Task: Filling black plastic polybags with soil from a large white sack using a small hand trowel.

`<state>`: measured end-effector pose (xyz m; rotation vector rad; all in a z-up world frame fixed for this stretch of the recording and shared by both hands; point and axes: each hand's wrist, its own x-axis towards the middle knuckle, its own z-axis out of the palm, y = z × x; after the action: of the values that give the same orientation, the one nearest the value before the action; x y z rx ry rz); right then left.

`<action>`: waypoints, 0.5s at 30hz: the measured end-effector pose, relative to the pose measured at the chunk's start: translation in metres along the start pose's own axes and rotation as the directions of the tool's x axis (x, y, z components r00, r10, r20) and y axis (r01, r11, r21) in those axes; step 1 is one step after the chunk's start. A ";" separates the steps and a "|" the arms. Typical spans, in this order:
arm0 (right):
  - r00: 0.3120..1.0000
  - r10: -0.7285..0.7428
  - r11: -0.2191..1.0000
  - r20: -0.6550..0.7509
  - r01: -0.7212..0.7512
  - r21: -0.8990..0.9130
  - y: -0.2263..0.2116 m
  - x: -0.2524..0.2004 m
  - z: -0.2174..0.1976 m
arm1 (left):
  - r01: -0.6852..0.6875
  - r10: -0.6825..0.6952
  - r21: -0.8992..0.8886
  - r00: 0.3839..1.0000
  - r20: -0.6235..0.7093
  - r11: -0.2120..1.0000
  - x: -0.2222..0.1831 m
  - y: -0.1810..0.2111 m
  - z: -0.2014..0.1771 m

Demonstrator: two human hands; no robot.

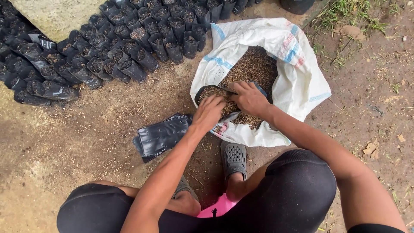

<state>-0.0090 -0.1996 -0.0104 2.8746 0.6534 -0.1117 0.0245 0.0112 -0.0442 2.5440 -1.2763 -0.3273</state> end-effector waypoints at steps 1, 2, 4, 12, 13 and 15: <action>1.000 0.002 1.000 0.001 -0.002 0.001 0.002 0.000 0.004 | -0.002 0.002 0.000 1.000 0.001 1.000 -0.001 -0.003 -0.001; 0.997 0.080 0.996 -0.002 -0.080 0.035 0.004 0.000 0.009 | 0.085 -0.085 -0.022 0.996 0.008 0.996 -0.003 -0.007 -0.001; 0.987 0.162 0.985 -0.002 -0.161 0.069 0.001 0.001 0.000 | 0.167 -0.166 -0.041 0.986 0.019 0.985 -0.005 -0.005 -0.012; 0.998 0.017 0.943 0.068 -0.039 0.330 -0.018 -0.006 -0.038 | 0.211 -0.177 -0.322 0.976 0.130 0.923 -0.013 0.000 -0.009; 0.998 0.021 0.944 0.064 -0.040 0.326 -0.015 -0.005 -0.037 | 0.206 -0.175 -0.319 0.977 0.125 0.925 -0.013 0.008 -0.018; 0.989 0.043 0.918 0.139 -0.094 0.386 -0.015 -0.007 -0.035 | 0.168 -0.115 -0.374 0.980 0.161 0.912 -0.021 0.028 -0.034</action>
<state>-0.0209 -0.1818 0.0219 3.2315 0.5581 -0.4635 0.0023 0.0171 -0.0017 2.3046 -0.9534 -0.7195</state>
